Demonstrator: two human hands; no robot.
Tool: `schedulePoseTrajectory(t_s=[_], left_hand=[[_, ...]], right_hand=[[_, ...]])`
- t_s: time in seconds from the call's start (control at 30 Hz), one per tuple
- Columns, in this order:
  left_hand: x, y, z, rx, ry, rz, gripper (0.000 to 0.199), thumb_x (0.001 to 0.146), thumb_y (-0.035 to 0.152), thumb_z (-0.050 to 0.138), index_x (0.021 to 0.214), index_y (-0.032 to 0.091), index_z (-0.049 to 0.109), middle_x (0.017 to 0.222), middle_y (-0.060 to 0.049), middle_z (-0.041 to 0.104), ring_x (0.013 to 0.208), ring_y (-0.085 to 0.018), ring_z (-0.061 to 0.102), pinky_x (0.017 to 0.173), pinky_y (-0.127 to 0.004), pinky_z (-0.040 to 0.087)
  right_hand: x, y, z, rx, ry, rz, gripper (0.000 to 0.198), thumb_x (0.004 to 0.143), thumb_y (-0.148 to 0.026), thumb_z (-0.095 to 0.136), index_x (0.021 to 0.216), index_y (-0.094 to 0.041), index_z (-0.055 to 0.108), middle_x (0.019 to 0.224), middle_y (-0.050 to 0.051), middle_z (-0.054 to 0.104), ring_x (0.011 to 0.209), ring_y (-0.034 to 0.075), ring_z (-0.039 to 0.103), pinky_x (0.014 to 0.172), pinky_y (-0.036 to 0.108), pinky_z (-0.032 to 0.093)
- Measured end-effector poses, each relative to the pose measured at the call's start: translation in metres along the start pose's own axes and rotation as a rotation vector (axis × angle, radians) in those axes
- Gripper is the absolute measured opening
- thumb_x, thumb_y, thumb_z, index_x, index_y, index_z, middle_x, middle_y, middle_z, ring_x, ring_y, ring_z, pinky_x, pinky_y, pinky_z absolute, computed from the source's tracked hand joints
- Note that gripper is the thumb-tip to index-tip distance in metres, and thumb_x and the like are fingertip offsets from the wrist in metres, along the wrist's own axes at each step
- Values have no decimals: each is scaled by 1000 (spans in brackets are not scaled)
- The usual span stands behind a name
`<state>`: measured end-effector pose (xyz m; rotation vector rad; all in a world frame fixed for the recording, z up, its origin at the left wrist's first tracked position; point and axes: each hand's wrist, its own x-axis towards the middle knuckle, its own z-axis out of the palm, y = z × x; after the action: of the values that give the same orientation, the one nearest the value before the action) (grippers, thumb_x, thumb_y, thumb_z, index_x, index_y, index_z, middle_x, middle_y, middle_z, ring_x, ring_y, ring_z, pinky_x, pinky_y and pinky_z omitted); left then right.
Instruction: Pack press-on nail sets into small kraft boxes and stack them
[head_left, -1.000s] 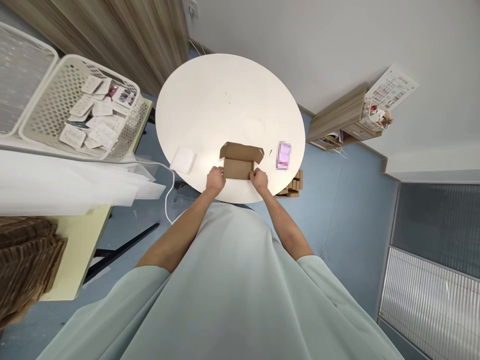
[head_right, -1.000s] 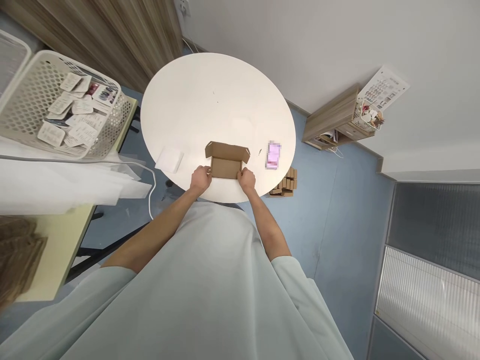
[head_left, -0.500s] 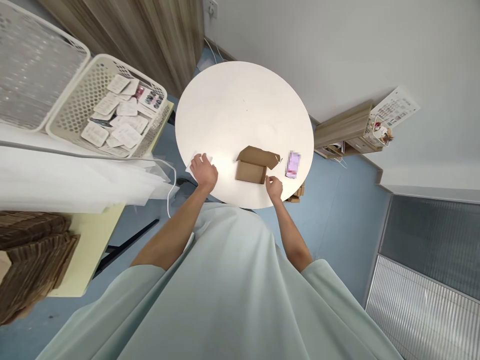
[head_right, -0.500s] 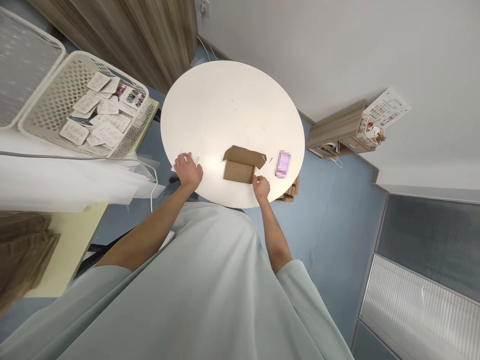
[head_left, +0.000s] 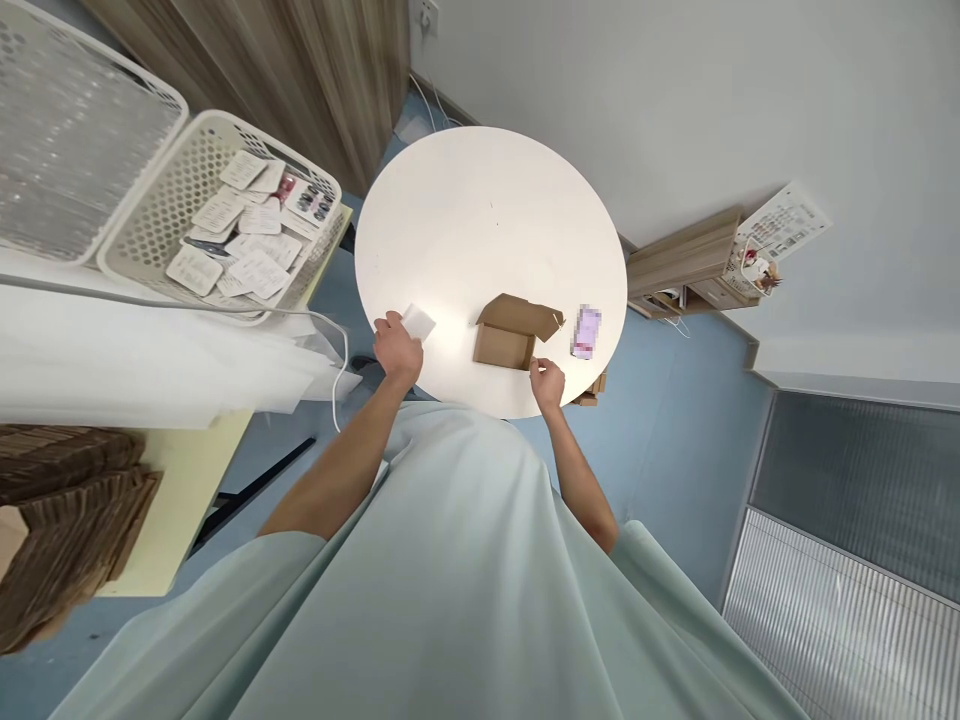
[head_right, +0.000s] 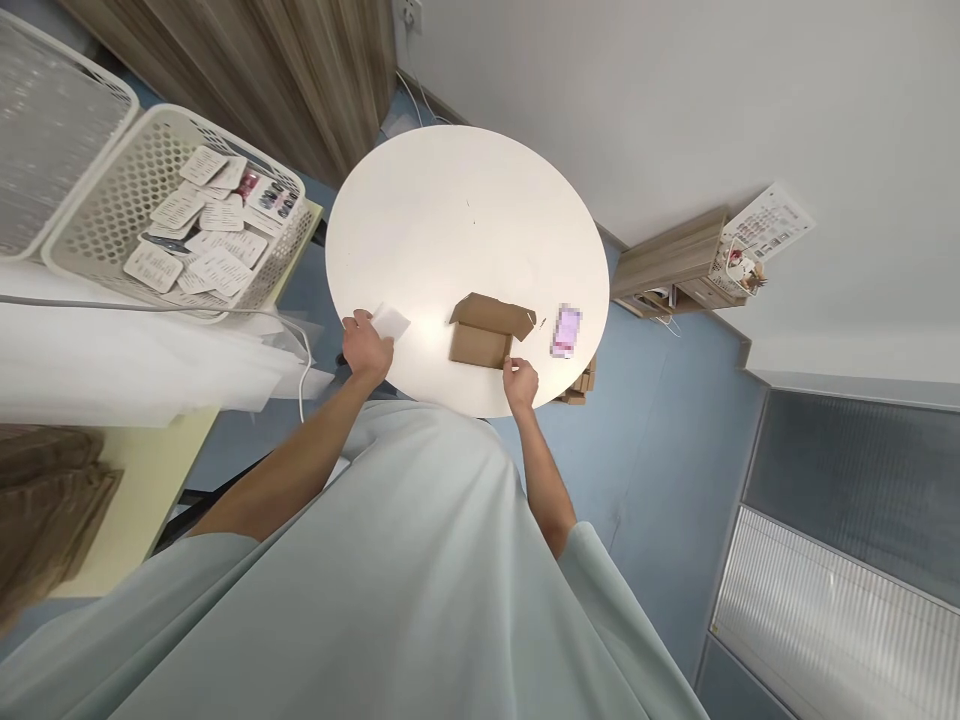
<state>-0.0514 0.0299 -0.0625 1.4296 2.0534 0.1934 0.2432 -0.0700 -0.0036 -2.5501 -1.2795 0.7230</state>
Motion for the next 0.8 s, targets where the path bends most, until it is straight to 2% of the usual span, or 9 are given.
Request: schedulePoseTrajectory(t_s=[0.13,0.27,0.33,0.47,0.6,0.67,0.8], left_hand=[[-17,-2,-3,-96,14,48,57,91,8,58,147,16,52,145,-22,58,128,-38,66,112,-52,54],[-40,-8,-7,-189,-24,152,56,91,12,55,146,20,61,145,-17,62,134,-35,64,118,-51,52],[-54,-9,-9,-253,-88,213,55,90,17,57,144,22,65,146,-14,66,135,-33,64,119,-47,52],[-82,-3,-8,-382,-285,253,60,88,30,59,147,20,65,145,-12,70,117,-28,71,109,-42,58],[-95,16,-2,-481,-474,328,74,85,38,64,155,16,59,138,-14,72,114,-27,73,107,-41,59],[-94,29,3,-493,-535,360,77,85,39,66,157,16,57,136,-14,72,115,-28,73,107,-43,59],[-89,52,16,-521,-573,333,85,83,33,71,163,15,48,132,-13,74,115,-27,74,106,-43,60]], right_hand=[[2,5,-8,37,-22,-6,41,109,-44,49,109,-20,82,103,10,84,90,26,79,88,34,57],[1,9,-16,109,-67,-35,37,110,-40,51,113,-20,81,120,11,83,93,24,81,94,33,58],[-2,9,-18,162,-93,-60,35,109,-39,53,113,-20,81,129,10,81,94,22,81,97,33,58],[-10,7,-13,354,-230,-146,35,104,-45,67,128,-23,78,132,8,80,106,21,80,102,33,60],[-15,6,0,560,-436,-233,66,86,-45,90,146,-28,69,148,9,73,129,24,73,102,34,62],[-15,7,5,597,-489,-236,65,83,-46,92,142,-26,72,142,9,76,127,24,74,102,35,62],[-11,13,6,569,-477,-177,40,90,-53,83,112,-20,81,113,6,84,103,21,79,98,33,62]])
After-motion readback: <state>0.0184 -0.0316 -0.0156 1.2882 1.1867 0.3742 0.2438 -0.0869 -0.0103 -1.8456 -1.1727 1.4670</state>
